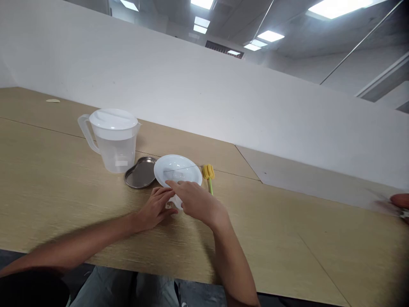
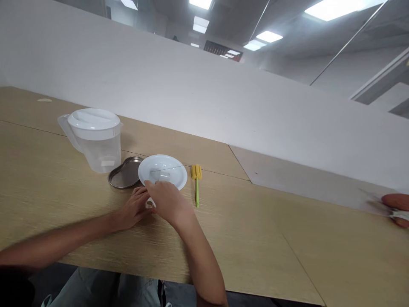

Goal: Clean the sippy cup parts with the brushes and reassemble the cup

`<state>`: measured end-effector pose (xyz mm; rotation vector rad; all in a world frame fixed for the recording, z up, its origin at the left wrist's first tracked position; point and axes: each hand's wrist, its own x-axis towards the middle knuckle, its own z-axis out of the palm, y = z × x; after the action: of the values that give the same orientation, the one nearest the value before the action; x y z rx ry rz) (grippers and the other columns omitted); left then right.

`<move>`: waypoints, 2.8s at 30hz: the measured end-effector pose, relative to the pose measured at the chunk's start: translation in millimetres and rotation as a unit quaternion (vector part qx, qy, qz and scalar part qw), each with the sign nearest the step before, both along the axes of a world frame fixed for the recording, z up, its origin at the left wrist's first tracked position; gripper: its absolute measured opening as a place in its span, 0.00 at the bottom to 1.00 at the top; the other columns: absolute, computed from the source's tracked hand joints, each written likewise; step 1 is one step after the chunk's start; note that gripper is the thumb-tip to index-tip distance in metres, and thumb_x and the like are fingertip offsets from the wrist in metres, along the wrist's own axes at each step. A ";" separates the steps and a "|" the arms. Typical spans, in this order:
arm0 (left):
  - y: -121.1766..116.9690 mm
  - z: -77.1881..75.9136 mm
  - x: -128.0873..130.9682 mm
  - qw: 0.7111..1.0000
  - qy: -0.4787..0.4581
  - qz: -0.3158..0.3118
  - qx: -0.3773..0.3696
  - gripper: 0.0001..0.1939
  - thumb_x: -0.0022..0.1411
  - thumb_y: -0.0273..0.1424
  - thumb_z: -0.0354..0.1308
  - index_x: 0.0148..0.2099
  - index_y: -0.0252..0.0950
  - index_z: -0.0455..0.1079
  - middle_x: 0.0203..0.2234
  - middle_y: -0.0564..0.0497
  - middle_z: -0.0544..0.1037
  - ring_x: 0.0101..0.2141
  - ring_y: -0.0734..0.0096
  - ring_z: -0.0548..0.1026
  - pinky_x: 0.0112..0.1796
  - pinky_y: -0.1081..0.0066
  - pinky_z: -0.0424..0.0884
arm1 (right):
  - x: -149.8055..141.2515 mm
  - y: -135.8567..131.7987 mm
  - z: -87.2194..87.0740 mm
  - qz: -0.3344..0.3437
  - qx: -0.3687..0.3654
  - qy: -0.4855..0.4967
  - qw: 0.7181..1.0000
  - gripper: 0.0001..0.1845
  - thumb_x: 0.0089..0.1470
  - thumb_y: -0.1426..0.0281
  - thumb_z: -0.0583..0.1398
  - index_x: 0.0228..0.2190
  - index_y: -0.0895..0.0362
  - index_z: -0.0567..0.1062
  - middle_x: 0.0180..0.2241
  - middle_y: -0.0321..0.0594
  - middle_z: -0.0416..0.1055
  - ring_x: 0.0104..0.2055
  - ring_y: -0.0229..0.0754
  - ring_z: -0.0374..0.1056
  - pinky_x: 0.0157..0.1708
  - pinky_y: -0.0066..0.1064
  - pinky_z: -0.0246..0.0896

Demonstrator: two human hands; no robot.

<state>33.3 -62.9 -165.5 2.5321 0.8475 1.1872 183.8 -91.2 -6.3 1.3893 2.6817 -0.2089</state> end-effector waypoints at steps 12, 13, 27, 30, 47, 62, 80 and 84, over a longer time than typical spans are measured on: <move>0.9 2.2 -0.6 1.000 0.008 -0.002 0.014 0.28 0.65 0.40 0.54 0.63 0.37 0.57 0.51 0.42 0.73 0.52 0.58 0.68 0.51 0.57 0.60 | 13.0 -1.4 24.8 -0.153 0.062 -0.003 0.986 0.08 0.57 0.72 0.55 0.31 0.57 0.75 0.31 0.42 0.74 0.34 0.42 0.68 0.26 0.30 0.47; 0.6 2.7 -0.7 1.000 0.007 -0.002 0.012 0.28 0.65 0.40 0.54 0.63 0.37 0.56 0.51 0.42 0.73 0.52 0.58 0.68 0.51 0.58 0.60 | 16.0 -1.1 24.2 -0.134 0.062 0.014 0.989 0.08 0.56 0.75 0.55 0.30 0.57 0.74 0.32 0.41 0.74 0.34 0.41 0.67 0.27 0.30 0.47; -4.6 13.5 -2.5 0.999 0.025 0.028 -0.007 0.33 0.64 0.42 0.53 0.66 0.36 0.49 0.59 0.40 0.64 0.61 0.55 0.57 0.58 0.55 0.50 | 51.2 -12.6 37.2 -0.062 0.223 0.302 0.925 0.10 0.58 0.74 0.55 0.40 0.54 0.73 0.35 0.37 0.72 0.36 0.39 0.67 0.35 0.30 0.59; -1.0 30.6 -2.0 0.999 -0.019 0.027 -0.003 0.32 0.66 0.41 0.50 0.67 0.38 0.47 0.62 0.41 0.60 0.63 0.56 0.53 0.61 0.55 0.44 | 51.2 -16.1 40.8 -0.056 0.288 0.345 0.892 0.11 0.58 0.73 0.55 0.41 0.53 0.74 0.36 0.38 0.73 0.39 0.40 0.68 0.37 0.32 0.62; 60.2 92.2 20.0 0.991 0.051 0.108 -0.061 0.12 0.67 0.34 0.50 0.42 0.42 0.76 0.35 0.53 0.80 0.42 0.67 0.73 0.55 0.55 0.51 | 71.6 2.4 38.0 -0.198 0.482 0.400 0.754 0.06 0.53 0.69 0.58 0.33 0.55 0.76 0.31 0.38 0.74 0.34 0.42 0.69 0.37 0.36 0.64; 65.8 80.5 31.0 0.960 0.224 0.151 -0.078 0.13 0.61 0.34 0.55 0.45 0.37 0.77 0.36 0.43 0.80 0.44 0.56 0.75 0.52 0.52 0.56 | 48.1 30.8 21.5 -0.215 0.318 0.378 0.842 0.07 0.49 0.70 0.61 0.30 0.57 0.78 0.28 0.39 0.75 0.32 0.42 0.71 0.37 0.36 0.63; 28.8 135.7 15.7 0.997 -0.003 0.073 0.020 0.14 0.60 0.38 0.60 0.46 0.37 0.70 0.39 0.50 0.78 0.42 0.63 0.75 0.43 0.68 0.68 | 13.7 35.4 7.9 -0.169 0.212 0.382 0.884 0.06 0.42 0.74 0.57 0.27 0.56 0.72 0.26 0.35 0.71 0.27 0.37 0.65 0.28 0.29 0.60; 32.1 136.6 11.8 0.998 -0.041 0.041 0.010 0.17 0.59 0.39 0.61 0.48 0.38 0.71 0.43 0.50 0.78 0.43 0.64 0.75 0.44 0.69 0.68 | 11.3 42.7 4.1 -0.186 0.236 0.444 0.844 0.04 0.41 0.72 0.56 0.23 0.56 0.71 0.21 0.34 0.69 0.24 0.36 0.62 0.26 0.28 0.57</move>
<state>45.1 -30.8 -28.9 2.4670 0.9326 1.3201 195.1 -48.6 -2.2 2.4807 3.2630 -0.2965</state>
